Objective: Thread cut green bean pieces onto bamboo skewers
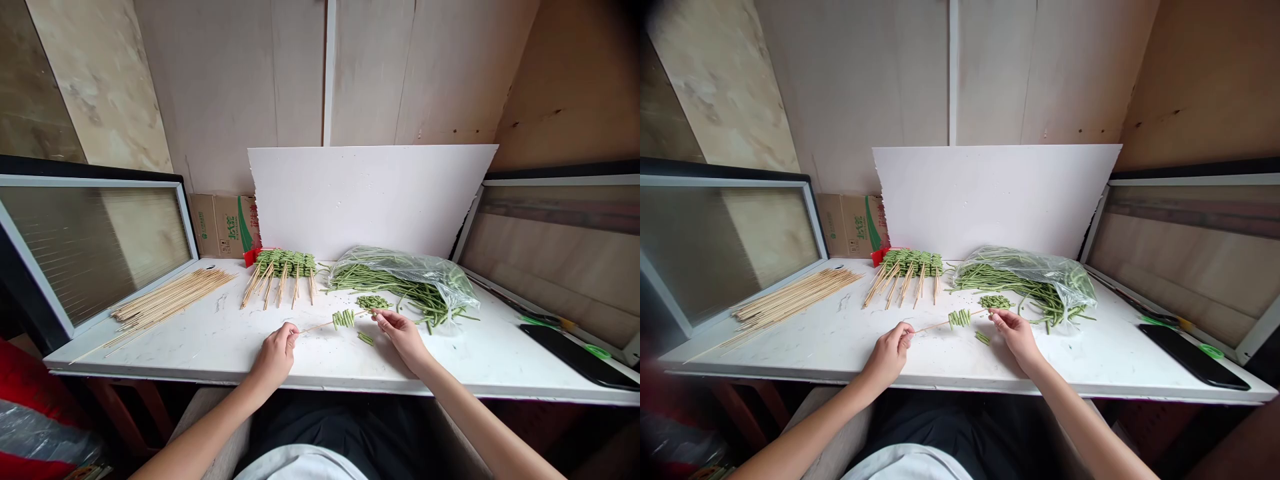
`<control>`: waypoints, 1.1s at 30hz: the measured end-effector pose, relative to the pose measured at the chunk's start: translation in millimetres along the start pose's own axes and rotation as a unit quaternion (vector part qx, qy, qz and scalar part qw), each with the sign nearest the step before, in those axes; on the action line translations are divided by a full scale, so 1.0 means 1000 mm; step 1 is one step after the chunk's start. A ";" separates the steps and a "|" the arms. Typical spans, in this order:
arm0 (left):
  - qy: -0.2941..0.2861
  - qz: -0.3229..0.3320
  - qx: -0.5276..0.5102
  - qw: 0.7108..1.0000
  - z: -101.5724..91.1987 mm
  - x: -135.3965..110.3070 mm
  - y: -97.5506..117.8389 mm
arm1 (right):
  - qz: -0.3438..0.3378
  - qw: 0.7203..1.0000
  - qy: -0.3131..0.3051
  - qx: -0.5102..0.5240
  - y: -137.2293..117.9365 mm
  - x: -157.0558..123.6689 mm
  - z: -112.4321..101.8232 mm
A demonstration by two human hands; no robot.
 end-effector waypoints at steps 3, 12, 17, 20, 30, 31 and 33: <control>-0.002 0.013 -0.008 1.000 0.000 0.000 0.000 | 0.027 0.996 -0.012 0.087 0.001 -0.001 0.003; -0.008 0.024 0.008 1.000 -0.002 0.000 0.002 | 0.040 0.984 -0.030 0.173 0.002 -0.002 0.002; -0.019 0.020 0.003 1.000 -0.001 -0.001 0.001 | 0.034 0.986 -0.036 0.160 0.003 -0.002 0.003; -0.018 0.016 0.002 1.000 -0.002 0.000 0.001 | 0.039 0.983 -0.033 0.174 0.004 -0.001 0.002; -0.018 0.022 0.011 1.000 -0.002 0.000 0.000 | 0.048 0.981 -0.026 0.184 0.002 -0.001 0.003; -0.017 0.022 0.011 1.000 -0.002 0.000 0.000 | 0.047 0.982 -0.025 0.182 0.001 -0.001 0.003; -0.014 0.021 0.010 1.000 -0.002 0.000 0.000 | 0.046 0.983 -0.024 0.178 0.000 -0.002 0.003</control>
Point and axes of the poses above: each hand's wrist, its own x-axis towards the middle knuckle, its own z-axis out of the palm, y = z × x, the point moved 1 cm from there along x, towards the middle knuckle, and after that the axes turned 9 degrees about -y, right-handed, at the moved point
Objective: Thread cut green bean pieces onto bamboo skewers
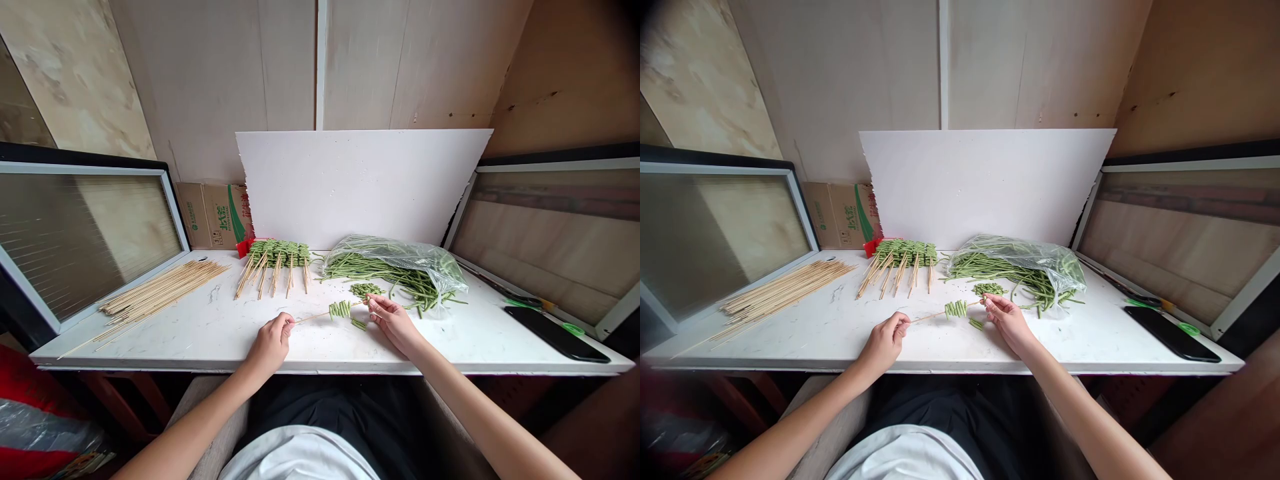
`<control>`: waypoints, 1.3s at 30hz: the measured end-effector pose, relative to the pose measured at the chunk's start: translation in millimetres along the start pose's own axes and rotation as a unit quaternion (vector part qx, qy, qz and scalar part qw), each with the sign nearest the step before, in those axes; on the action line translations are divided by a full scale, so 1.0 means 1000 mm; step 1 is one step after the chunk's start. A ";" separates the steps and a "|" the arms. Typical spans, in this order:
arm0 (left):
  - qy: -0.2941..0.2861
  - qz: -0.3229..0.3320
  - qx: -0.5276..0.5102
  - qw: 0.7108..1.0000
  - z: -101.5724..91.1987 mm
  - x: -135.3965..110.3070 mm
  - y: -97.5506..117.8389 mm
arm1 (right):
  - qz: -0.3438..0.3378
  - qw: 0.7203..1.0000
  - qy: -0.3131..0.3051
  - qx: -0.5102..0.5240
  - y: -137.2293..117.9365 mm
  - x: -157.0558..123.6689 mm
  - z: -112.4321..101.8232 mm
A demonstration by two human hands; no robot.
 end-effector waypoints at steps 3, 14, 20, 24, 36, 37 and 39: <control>-0.001 -0.001 -0.002 1.000 0.000 0.000 0.000 | 0.003 1.000 0.001 -0.002 -0.001 0.000 0.001; -0.006 -0.010 -0.028 1.000 -0.001 0.000 0.000 | 0.025 0.999 0.005 0.024 -0.003 -0.001 0.001; -0.007 -0.015 -0.035 0.999 0.000 0.000 -0.002 | 0.021 1.000 -0.006 0.001 -0.003 -0.002 0.001; -0.006 -0.014 -0.041 0.999 -0.001 0.000 0.000 | 0.013 1.000 -0.009 -0.026 -0.001 -0.001 0.001; 0.001 -0.012 -0.044 0.999 0.000 0.001 -0.002 | 0.009 0.999 -0.025 -0.048 -0.002 -0.001 0.002; 0.003 -0.012 -0.044 0.999 0.001 0.001 -0.002 | 0.009 0.999 -0.025 -0.042 -0.002 -0.002 0.003; 0.007 -0.012 -0.043 0.999 0.001 0.001 -0.003 | 0.010 0.999 -0.023 -0.035 -0.004 -0.002 0.005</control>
Point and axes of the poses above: each hand's wrist, its own x-axis towards the middle knuckle, its own z-axis out of the palm, y = z × x, the point moved 1 cm from there along x, towards the middle knuckle, and after that the axes turned 9 degrees about -y, right-handed, at the moved point
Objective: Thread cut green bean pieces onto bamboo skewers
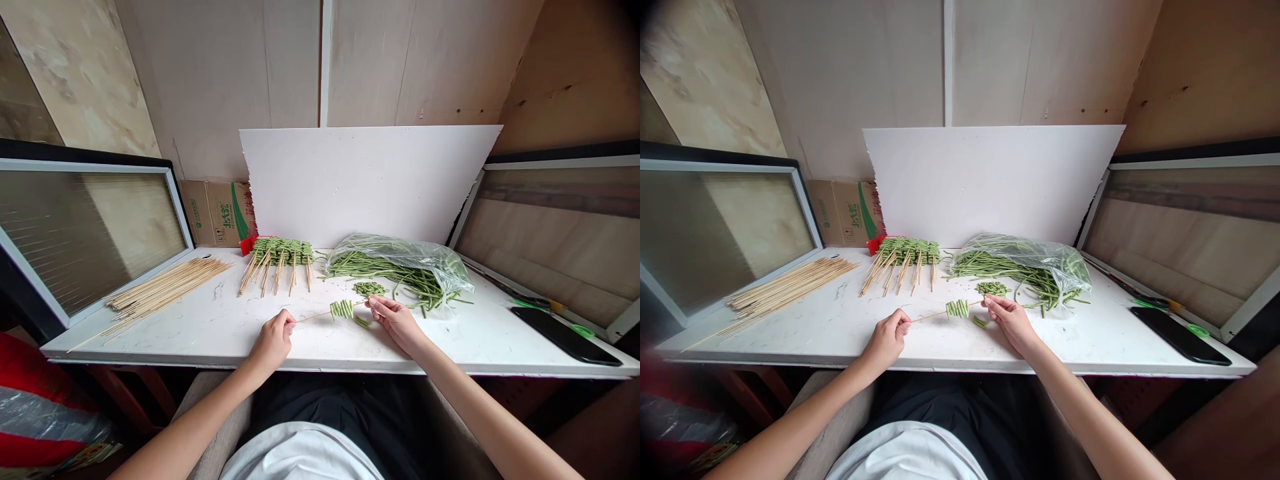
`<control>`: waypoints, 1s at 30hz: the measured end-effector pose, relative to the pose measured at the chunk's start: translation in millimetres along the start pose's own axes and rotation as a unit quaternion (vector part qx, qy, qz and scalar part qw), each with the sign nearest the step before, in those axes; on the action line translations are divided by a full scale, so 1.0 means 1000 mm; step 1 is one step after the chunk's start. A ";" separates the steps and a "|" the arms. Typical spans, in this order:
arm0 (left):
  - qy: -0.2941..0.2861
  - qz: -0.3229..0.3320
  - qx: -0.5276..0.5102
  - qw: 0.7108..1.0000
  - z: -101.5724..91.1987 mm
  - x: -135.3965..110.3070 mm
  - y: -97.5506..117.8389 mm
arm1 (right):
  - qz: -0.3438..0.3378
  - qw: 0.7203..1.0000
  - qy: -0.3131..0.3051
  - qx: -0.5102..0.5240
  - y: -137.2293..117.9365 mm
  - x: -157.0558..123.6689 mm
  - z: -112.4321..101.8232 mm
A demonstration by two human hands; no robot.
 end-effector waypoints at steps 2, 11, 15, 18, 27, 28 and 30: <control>-0.001 0.001 0.000 1.000 0.000 0.000 0.000 | -0.001 1.000 0.003 0.002 0.000 0.000 0.000; -0.019 -0.018 -0.008 1.000 -0.003 0.000 0.003 | -0.005 0.999 0.029 -0.021 0.000 -0.001 0.009; -0.030 -0.026 -0.014 0.999 -0.004 0.000 0.005 | -0.008 0.999 0.046 -0.013 0.002 -0.003 0.015; -0.034 -0.031 -0.011 0.999 -0.005 0.000 0.006 | -0.011 0.998 0.052 -0.030 0.005 -0.003 0.015; -0.030 -0.013 0.002 0.999 -0.002 0.000 0.005 | -0.012 0.994 -0.001 -0.106 0.003 -0.007 0.025; -0.030 -0.009 0.002 1.000 -0.002 0.000 0.004 | -0.008 0.993 -0.007 -0.113 0.003 -0.007 0.027; -0.032 -0.003 0.002 0.999 -0.001 -0.001 0.004 | -0.006 0.992 -0.013 -0.123 0.001 -0.008 0.030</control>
Point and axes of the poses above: each hand's wrist, its own x-axis towards the middle knuckle, its own z-axis out of the palm, y = z × x, the point moved 1 cm from there along x, towards the middle knuckle, and after that the axes turned 9 degrees about -y, right-handed, at the moved point
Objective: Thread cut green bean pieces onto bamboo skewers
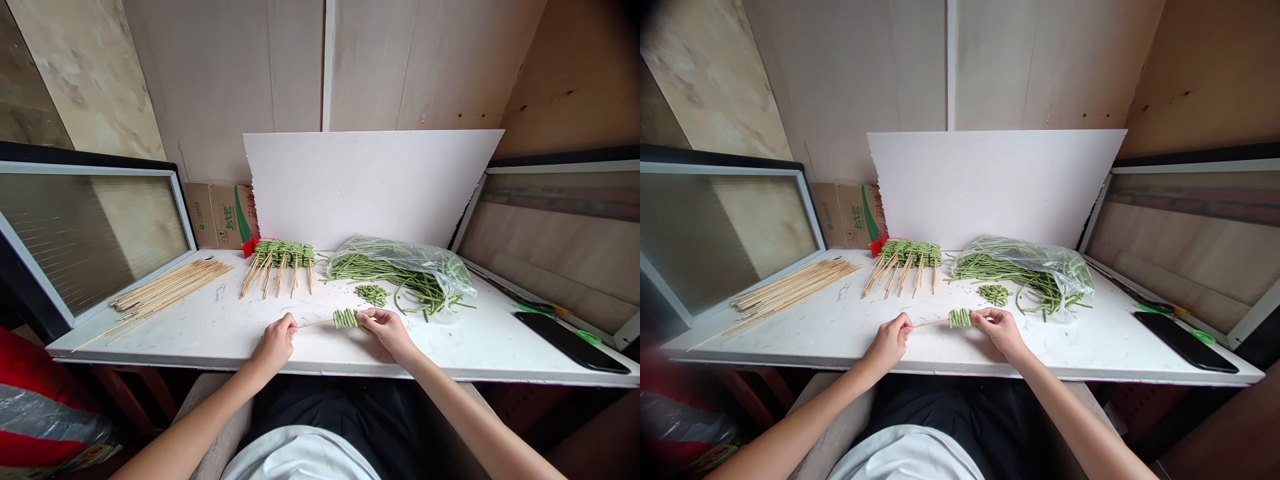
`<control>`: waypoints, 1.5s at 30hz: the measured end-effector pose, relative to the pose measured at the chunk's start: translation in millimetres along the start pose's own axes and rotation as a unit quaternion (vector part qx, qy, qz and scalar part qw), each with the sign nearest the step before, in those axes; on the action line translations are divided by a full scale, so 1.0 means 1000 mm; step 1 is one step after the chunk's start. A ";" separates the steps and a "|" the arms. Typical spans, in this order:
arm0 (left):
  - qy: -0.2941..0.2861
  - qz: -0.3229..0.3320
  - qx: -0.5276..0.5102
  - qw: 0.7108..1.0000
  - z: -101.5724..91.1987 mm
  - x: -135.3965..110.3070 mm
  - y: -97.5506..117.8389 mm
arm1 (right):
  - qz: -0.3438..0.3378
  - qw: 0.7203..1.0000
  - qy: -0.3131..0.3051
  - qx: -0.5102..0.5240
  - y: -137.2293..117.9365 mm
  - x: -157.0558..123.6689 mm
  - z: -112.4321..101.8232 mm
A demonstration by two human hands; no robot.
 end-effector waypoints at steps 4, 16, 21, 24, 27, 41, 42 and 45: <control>-0.005 0.009 -0.004 1.000 0.001 0.000 -0.001 | -0.003 1.000 -0.005 -0.003 -0.002 -0.001 0.001; 0.013 -0.002 -0.013 1.000 0.002 -0.001 -0.004 | -0.034 0.992 0.004 -0.122 -0.002 0.000 -0.006; 0.017 0.000 -0.007 1.000 0.001 -0.001 -0.003 | -0.036 0.989 -0.001 -0.141 -0.003 -0.002 -0.002; 0.015 0.003 -0.002 1.000 0.000 -0.001 -0.002 | -0.037 0.987 -0.002 -0.154 -0.004 -0.003 -0.002; 0.018 0.010 0.002 1.000 -0.001 -0.001 -0.001 | -0.039 0.987 -0.008 -0.154 -0.005 -0.004 -0.002; 0.042 0.012 0.018 0.999 0.003 -0.001 -0.010 | -0.079 0.886 0.081 -0.450 -0.011 -0.007 -0.015; 0.040 0.012 0.019 0.999 0.003 -0.001 -0.010 | -0.071 0.870 0.072 -0.482 -0.011 -0.007 -0.016; 0.036 0.009 0.024 0.999 0.003 -0.001 -0.011 | -0.038 0.854 0.051 -0.516 -0.007 -0.005 -0.020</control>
Point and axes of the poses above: each hand's wrist, its own x-axis towards the middle knuckle, its own z-axis out of the palm, y = z × x, the point moved 1 cm from there along x, towards the middle knuckle, and after that the axes turned 9 degrees about -y, right-handed, at the moved point
